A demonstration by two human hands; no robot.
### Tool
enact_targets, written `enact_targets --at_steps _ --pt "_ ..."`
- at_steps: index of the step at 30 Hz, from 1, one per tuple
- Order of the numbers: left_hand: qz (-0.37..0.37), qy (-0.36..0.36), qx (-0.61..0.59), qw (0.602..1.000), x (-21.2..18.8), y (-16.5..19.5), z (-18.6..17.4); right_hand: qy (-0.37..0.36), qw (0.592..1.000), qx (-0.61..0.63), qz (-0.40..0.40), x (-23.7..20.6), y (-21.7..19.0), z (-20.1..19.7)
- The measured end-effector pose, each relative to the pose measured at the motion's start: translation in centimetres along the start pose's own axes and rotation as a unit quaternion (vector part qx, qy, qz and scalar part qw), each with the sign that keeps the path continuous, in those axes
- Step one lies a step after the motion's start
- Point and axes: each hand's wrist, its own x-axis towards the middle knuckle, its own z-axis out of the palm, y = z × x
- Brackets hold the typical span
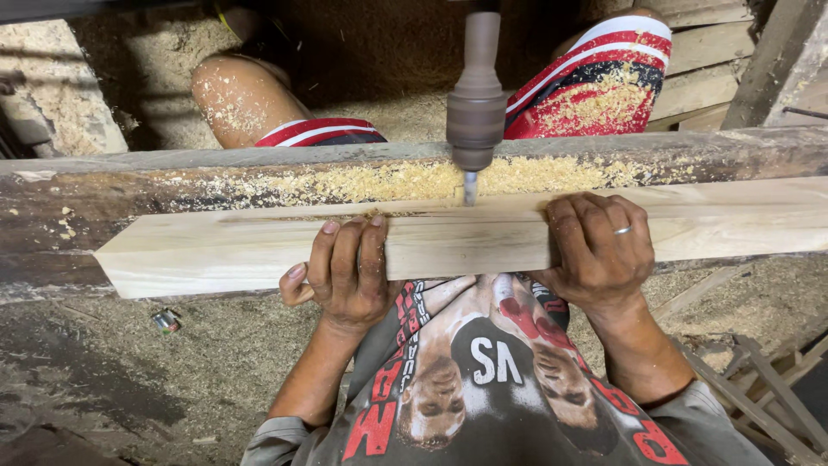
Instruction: The person holds a long wooden plank against a fixed vertical router bit and feeds it lengthwise to cut a groove along its face, repositioning the plank repeatedly to extend the cut. At the end the person carries the routed plank and sets it down on a pile of wood pieces on the floor.
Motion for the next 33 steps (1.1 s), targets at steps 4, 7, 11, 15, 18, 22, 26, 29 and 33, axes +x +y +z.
enact_targets --at_steps 4,7,11,15,18,22,26,29,33 --pt "-0.008 -0.004 -0.027 1.0 0.2 0.2 0.1 0.015 1.0 -0.004 -0.018 0.3 0.1 -0.3" --pt "-0.005 0.016 -0.012 1.0 0.4 0.3 0.3 0.009 1.0 0.0 -0.01 0.2 0.3 -0.1" --pt "-0.001 0.02 0.004 1.0 0.5 0.4 0.0 0.006 1.0 -0.009 -0.006 -0.6 0.5 -0.3" --pt "0.004 0.019 -0.014 1.0 0.7 0.2 0.1 -0.003 1.0 -0.011 -0.005 -0.7 0.8 0.0" --pt "0.01 -0.003 -0.004 1.0 1.1 -0.2 0.8 0.018 1.0 0.006 -0.017 0.2 1.2 0.8" --pt "0.01 0.013 -0.006 1.0 1.7 -0.6 1.2 0.007 1.0 -0.003 -0.017 1.1 1.2 0.9" --pt "0.004 0.02 -0.015 1.0 2.6 -0.4 1.1 0.014 1.0 -0.005 -0.021 1.8 1.3 0.5" --pt "-0.008 0.003 -0.011 1.0 3.4 -0.3 1.5 0.026 0.999 -0.023 -0.033 2.6 2.4 1.0" --pt "-0.026 -0.01 -0.041 0.999 3.4 -0.1 1.3 0.045 0.996 -0.056 -0.054 2.2 2.8 1.6"
